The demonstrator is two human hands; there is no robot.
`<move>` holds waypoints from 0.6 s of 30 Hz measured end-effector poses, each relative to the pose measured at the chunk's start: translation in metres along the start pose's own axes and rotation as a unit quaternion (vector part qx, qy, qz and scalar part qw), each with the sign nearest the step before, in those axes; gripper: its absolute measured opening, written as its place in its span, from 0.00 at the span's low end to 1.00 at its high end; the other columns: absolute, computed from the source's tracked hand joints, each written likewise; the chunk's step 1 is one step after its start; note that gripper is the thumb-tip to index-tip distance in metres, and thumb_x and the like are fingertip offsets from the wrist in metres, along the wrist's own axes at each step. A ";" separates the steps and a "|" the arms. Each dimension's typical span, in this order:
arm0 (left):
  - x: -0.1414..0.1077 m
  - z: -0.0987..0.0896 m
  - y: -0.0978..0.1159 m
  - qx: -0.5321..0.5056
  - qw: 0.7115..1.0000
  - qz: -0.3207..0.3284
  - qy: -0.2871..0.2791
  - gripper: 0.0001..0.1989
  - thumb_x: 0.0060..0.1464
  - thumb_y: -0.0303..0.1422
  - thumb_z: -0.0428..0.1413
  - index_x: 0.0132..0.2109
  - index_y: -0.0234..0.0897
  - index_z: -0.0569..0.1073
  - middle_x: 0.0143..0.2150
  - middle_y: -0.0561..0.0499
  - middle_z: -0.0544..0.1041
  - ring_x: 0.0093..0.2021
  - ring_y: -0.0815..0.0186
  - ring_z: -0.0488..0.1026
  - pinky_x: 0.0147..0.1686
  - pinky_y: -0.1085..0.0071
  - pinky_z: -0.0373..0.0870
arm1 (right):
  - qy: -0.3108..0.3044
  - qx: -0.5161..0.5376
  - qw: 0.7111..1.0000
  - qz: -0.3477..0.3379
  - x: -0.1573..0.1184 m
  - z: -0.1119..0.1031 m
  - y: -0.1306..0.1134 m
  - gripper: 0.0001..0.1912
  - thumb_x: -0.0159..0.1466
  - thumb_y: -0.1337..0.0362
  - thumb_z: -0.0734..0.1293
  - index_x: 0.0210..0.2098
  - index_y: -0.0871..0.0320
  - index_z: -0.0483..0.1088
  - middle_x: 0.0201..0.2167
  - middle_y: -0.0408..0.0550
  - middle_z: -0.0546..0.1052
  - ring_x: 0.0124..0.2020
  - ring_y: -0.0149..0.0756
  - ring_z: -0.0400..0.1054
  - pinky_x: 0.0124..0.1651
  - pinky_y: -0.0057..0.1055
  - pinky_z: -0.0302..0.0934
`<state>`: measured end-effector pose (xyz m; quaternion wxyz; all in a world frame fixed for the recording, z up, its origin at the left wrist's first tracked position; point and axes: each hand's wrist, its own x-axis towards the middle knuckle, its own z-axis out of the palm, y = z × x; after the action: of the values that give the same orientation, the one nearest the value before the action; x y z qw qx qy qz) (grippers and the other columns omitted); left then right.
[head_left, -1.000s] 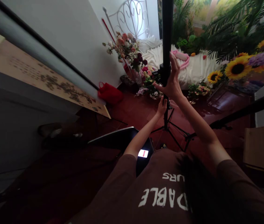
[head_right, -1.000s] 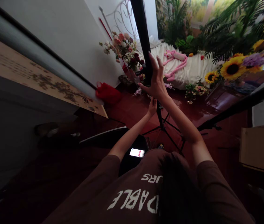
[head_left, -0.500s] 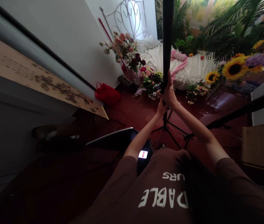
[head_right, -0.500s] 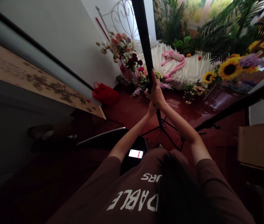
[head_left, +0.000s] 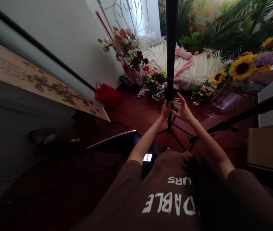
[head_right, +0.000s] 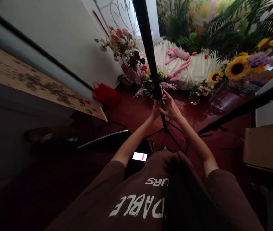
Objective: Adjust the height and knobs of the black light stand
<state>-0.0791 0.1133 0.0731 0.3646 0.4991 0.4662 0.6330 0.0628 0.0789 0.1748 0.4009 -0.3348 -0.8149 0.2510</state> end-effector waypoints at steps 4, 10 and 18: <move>0.000 -0.001 -0.005 0.011 1.000 0.009 0.011 0.31 0.53 0.64 0.52 0.46 0.42 0.74 0.36 0.49 0.77 0.34 0.64 0.75 0.40 0.66 0.73 | 0.015 -0.007 0.998 0.053 -0.041 0.000 0.006 0.44 0.62 0.59 0.71 0.72 0.54 0.48 0.58 0.60 0.70 0.54 0.48 0.67 0.62 0.54 0.62; 0.000 -0.002 -0.007 0.013 1.000 -0.004 0.006 0.33 0.52 0.64 0.53 0.49 0.42 0.74 0.38 0.48 0.78 0.35 0.64 0.75 0.42 0.64 0.73 | 0.045 0.079 0.980 0.178 -0.043 0.017 -0.003 0.38 0.62 0.58 0.72 0.68 0.51 0.55 0.51 0.55 0.75 0.47 0.45 0.71 0.55 0.46 0.68; -0.001 -0.001 -0.009 0.085 0.996 0.008 -0.003 0.39 0.54 0.68 0.44 0.51 0.39 0.72 0.41 0.44 0.77 0.38 0.63 0.74 0.43 0.66 0.71 | 0.207 0.488 0.727 0.436 -0.023 0.042 -0.009 0.19 0.69 0.61 0.64 0.57 0.51 0.58 0.27 0.39 0.74 0.23 0.30 0.71 0.26 0.24 0.70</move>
<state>-0.0796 0.1150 0.0642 0.3172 0.5343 0.5128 0.5924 0.0360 0.0497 0.1463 0.5141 -0.4555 -0.2413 0.6855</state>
